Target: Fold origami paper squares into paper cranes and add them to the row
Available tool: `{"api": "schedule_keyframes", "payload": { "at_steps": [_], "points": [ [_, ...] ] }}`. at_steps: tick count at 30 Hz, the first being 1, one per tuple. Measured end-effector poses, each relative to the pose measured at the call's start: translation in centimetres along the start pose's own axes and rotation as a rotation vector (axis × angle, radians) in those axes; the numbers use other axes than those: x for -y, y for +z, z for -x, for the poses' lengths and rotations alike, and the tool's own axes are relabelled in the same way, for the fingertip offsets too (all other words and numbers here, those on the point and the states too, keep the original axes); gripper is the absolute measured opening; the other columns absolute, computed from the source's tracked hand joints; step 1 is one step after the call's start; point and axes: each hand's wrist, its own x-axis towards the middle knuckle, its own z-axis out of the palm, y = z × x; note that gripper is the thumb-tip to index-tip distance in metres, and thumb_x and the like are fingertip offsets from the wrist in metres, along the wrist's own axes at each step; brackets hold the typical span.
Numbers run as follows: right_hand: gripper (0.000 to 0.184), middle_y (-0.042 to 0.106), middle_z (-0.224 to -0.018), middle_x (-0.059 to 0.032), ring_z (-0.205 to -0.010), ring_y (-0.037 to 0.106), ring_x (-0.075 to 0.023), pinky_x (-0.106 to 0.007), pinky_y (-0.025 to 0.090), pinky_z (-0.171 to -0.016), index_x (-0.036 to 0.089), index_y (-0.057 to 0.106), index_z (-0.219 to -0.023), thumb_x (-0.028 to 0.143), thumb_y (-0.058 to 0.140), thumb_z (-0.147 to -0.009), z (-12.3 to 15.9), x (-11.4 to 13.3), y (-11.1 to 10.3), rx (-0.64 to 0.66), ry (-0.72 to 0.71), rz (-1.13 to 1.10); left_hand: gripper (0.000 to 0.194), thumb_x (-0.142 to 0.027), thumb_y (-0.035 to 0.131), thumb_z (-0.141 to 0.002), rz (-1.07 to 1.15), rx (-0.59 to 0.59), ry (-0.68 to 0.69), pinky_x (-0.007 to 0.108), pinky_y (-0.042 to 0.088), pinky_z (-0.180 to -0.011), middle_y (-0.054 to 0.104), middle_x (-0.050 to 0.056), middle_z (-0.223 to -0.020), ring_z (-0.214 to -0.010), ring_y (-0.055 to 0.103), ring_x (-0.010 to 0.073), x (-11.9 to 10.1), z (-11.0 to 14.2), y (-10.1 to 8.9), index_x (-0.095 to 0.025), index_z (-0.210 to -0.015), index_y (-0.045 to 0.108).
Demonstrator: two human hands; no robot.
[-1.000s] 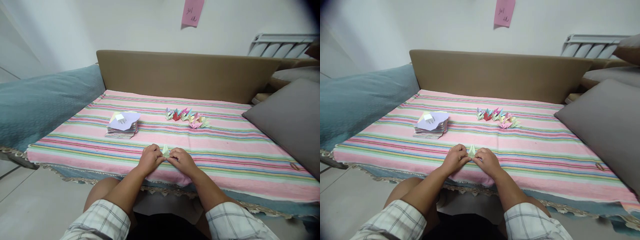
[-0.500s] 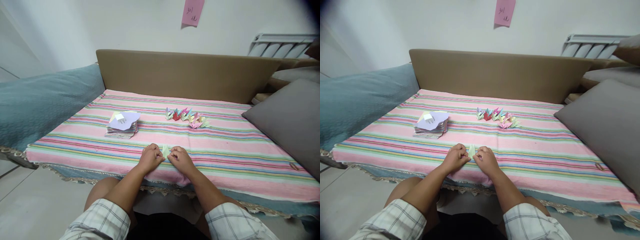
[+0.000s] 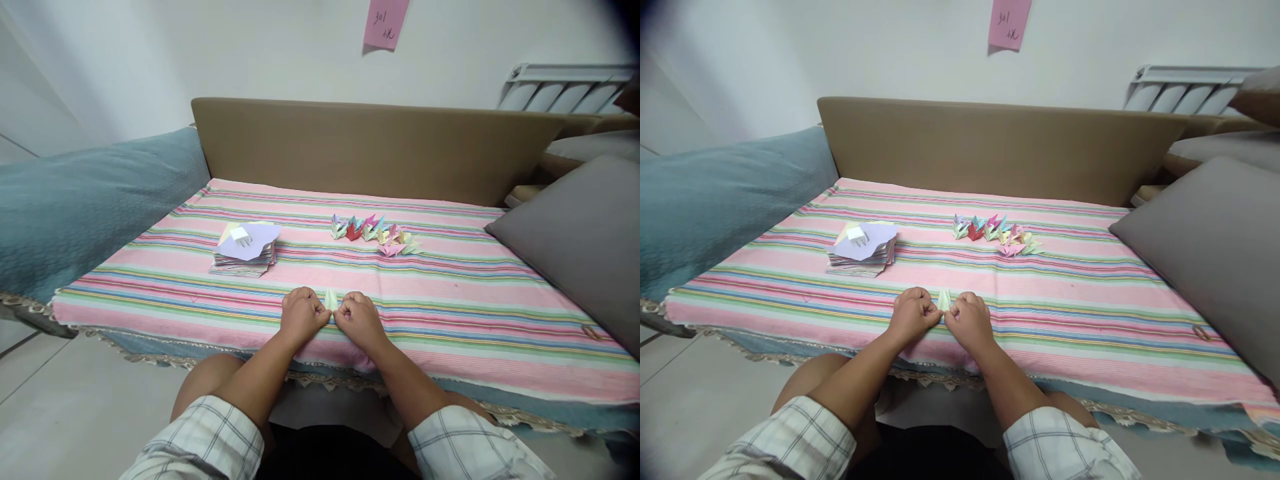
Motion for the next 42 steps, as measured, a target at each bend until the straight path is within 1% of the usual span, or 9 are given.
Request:
{"api": "schedule_keyframes", "payload": {
  "at_steps": [7,12,15,18,24,30,36,40,42],
  "points": [
    [0.008,0.056,-0.085,-0.0037,-0.084,0.050,-0.0207,-0.034,0.038,-0.077,0.021,0.053,-0.065,0.022,0.059,-0.070,0.1,0.2,-0.1,0.010,0.018,0.029,0.016,-0.035,0.068,-0.068,-0.013,0.010,-0.014,0.034,0.034,-0.081,0.057,0.002,-0.083,-0.090,0.050,0.0204,0.0,0.0,0.0,-0.021,-0.062,0.064],
    [0.009,0.056,-0.087,-0.0042,-0.085,0.049,-0.0219,-0.036,0.039,-0.079,0.022,0.053,-0.080,0.025,0.057,-0.072,0.2,-0.2,0.1,-0.011,0.012,0.014,0.031,-0.038,0.070,-0.067,-0.031,-0.007,-0.069,0.038,0.033,-0.085,0.055,0.004,-0.093,-0.097,0.047,0.0242,0.0,0.2,-0.1,-0.023,-0.094,0.064],
    [0.023,0.055,-0.099,-0.0079,-0.094,0.048,-0.0246,-0.040,0.038,-0.085,0.021,0.057,-0.094,0.025,0.058,-0.072,0.1,-0.5,0.4,-0.020,0.007,0.024,0.042,-0.041,0.068,-0.069,-0.032,0.018,-0.071,0.040,0.032,-0.088,0.053,0.005,-0.100,-0.101,0.045,0.0253,0.2,0.2,-0.1,-0.028,-0.108,0.063],
    [0.033,0.053,-0.108,-0.0098,-0.100,0.047,-0.0270,-0.043,0.037,-0.089,0.022,0.059,-0.105,0.025,0.060,-0.072,0.0,-0.6,0.4,0.022,0.008,0.039,0.039,-0.041,0.068,-0.070,-0.026,0.043,-0.063,0.040,0.032,-0.088,0.052,0.004,-0.099,-0.102,0.045,0.0251,0.3,0.2,-0.1,-0.031,-0.107,0.064],
    [0.026,0.056,-0.113,-0.0067,-0.102,0.049,-0.0246,-0.041,0.038,-0.088,0.024,0.060,-0.098,0.023,0.058,-0.072,-0.1,-0.3,-0.2,0.027,-0.009,-0.050,0.030,-0.036,0.068,-0.070,0.029,0.020,-0.045,0.039,0.029,-0.090,0.054,0.001,-0.099,-0.101,0.047,0.0225,0.3,0.1,0.0,-0.030,-0.099,0.063],
    [0.014,0.064,-0.089,-0.0016,-0.087,0.056,-0.0205,-0.038,0.040,-0.083,0.023,0.054,-0.088,0.023,0.054,-0.073,0.1,0.5,-1.1,0.089,-0.018,-0.178,0.022,-0.028,0.066,-0.069,0.113,0.032,0.055,0.035,0.032,-0.086,0.058,-0.001,-0.088,-0.089,0.051,0.0179,0.2,0.2,-0.2,-0.023,-0.089,0.057],
    [0.015,0.058,-0.080,-0.0004,-0.075,0.058,-0.0160,-0.031,0.046,-0.071,0.022,0.047,-0.084,0.025,0.054,-0.072,-0.1,0.4,-0.6,0.086,-0.002,-0.541,0.010,-0.019,0.057,-0.071,0.476,0.100,0.077,0.024,0.038,-0.066,0.051,-0.003,-0.074,-0.069,0.048,0.0114,-0.1,0.4,-0.1,-0.019,-0.077,0.049],
    [0.035,0.053,-0.079,0.0010,-0.071,0.056,-0.0135,-0.028,0.048,-0.067,0.024,0.040,-0.096,0.029,0.062,-0.068,-0.4,0.4,-0.4,0.049,0.067,-0.822,0.031,-0.024,0.064,-0.067,0.860,0.050,-0.050,0.020,0.038,-0.060,0.049,-0.004,-0.074,-0.064,0.047,0.0080,-0.5,0.3,0.1,-0.019,-0.093,0.048],
    [0.045,0.053,-0.079,0.0018,-0.069,0.056,-0.0130,-0.028,0.048,-0.066,0.026,0.038,-0.101,0.032,0.064,-0.066,-0.6,0.5,-0.5,0.057,0.103,-0.944,0.043,-0.031,0.068,-0.066,1.024,0.087,-0.088,0.020,0.039,-0.059,0.053,-0.003,-0.075,-0.063,0.049,0.0080,-0.6,0.2,0.1,-0.018,-0.102,0.050]
  ]
}}
